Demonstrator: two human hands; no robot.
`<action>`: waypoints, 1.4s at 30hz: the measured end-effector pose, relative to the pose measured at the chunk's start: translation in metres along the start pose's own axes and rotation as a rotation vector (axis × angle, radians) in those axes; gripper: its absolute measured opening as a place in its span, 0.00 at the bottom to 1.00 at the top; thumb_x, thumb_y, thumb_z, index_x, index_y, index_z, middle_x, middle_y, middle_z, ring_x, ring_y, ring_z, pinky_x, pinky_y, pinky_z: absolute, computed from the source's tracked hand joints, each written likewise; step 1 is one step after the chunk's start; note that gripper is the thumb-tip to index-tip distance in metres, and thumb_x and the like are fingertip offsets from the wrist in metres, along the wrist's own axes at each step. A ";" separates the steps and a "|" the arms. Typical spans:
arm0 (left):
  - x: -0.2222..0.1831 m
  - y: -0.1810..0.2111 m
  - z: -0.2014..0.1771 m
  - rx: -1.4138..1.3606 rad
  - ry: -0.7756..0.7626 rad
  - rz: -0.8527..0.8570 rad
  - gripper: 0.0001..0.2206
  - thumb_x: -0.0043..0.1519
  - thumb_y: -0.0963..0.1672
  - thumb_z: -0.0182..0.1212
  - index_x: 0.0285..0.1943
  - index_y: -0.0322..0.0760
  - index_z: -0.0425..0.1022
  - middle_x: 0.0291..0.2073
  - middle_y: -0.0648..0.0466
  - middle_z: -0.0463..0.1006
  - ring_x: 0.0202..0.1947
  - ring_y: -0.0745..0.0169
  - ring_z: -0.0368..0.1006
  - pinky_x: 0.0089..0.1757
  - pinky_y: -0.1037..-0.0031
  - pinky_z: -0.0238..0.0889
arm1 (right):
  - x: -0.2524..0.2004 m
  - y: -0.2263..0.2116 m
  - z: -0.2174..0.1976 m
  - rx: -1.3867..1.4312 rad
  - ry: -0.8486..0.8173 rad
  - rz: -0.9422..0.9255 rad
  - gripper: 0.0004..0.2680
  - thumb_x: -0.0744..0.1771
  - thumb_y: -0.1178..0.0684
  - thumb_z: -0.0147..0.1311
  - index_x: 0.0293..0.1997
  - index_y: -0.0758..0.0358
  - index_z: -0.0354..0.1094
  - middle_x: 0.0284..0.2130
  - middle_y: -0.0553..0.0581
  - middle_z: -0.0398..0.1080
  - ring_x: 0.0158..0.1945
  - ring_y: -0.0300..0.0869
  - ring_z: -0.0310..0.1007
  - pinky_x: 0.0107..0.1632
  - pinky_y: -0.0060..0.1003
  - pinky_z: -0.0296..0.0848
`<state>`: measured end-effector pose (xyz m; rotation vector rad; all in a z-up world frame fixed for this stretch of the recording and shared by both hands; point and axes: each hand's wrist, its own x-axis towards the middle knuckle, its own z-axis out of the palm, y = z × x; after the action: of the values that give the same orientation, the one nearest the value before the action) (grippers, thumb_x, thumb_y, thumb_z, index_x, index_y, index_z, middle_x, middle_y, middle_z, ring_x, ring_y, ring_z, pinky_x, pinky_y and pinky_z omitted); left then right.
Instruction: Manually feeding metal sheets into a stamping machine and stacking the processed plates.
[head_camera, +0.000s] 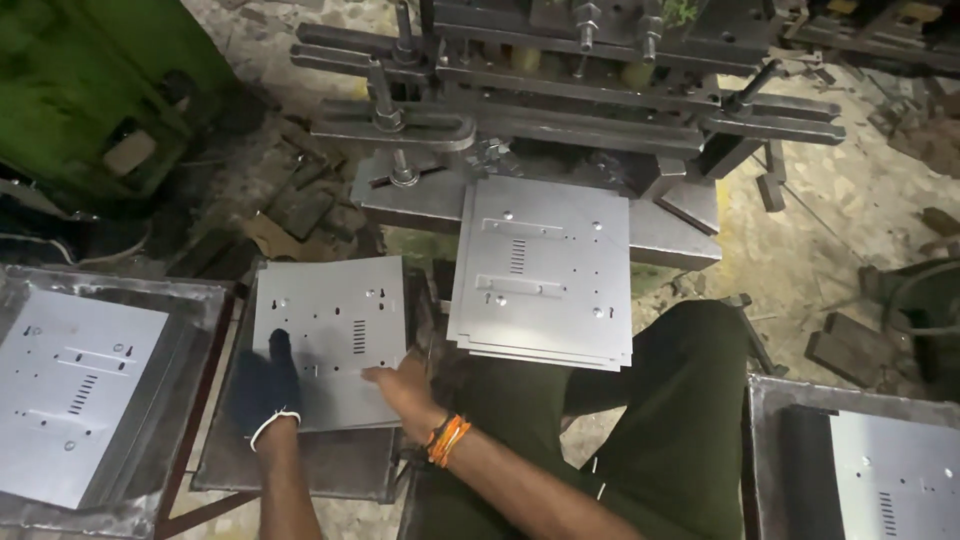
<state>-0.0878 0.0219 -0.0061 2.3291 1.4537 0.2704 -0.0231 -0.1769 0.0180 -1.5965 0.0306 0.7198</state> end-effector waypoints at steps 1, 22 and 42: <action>-0.001 0.006 -0.004 -0.001 0.000 0.001 0.38 0.67 0.63 0.45 0.62 0.26 0.72 0.53 0.27 0.75 0.51 0.25 0.72 0.50 0.43 0.61 | 0.003 0.005 0.001 0.000 0.001 -0.001 0.17 0.60 0.55 0.62 0.53 0.69 0.72 0.48 0.63 0.78 0.52 0.49 0.78 0.54 0.39 0.73; -0.021 0.037 -0.048 0.050 -0.097 -0.017 0.39 0.62 0.66 0.47 0.54 0.27 0.76 0.51 0.29 0.77 0.52 0.28 0.74 0.51 0.46 0.64 | -0.028 -0.016 0.006 -0.070 -0.056 0.083 0.22 0.61 0.52 0.61 0.60 0.65 0.67 0.53 0.59 0.73 0.57 0.48 0.72 0.59 0.42 0.69; 0.012 -0.039 -0.007 0.175 -0.057 0.506 0.06 0.57 0.44 0.60 0.38 0.44 0.82 0.44 0.45 0.80 0.44 0.38 0.77 0.43 0.52 0.70 | -0.055 -0.037 0.001 -0.089 -0.061 -0.033 0.23 0.61 0.55 0.61 0.62 0.66 0.62 0.54 0.61 0.72 0.58 0.48 0.72 0.59 0.40 0.68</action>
<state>-0.1168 0.0493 -0.0158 2.7966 0.8695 0.2128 -0.0520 -0.1909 0.0764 -1.6552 -0.0732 0.7522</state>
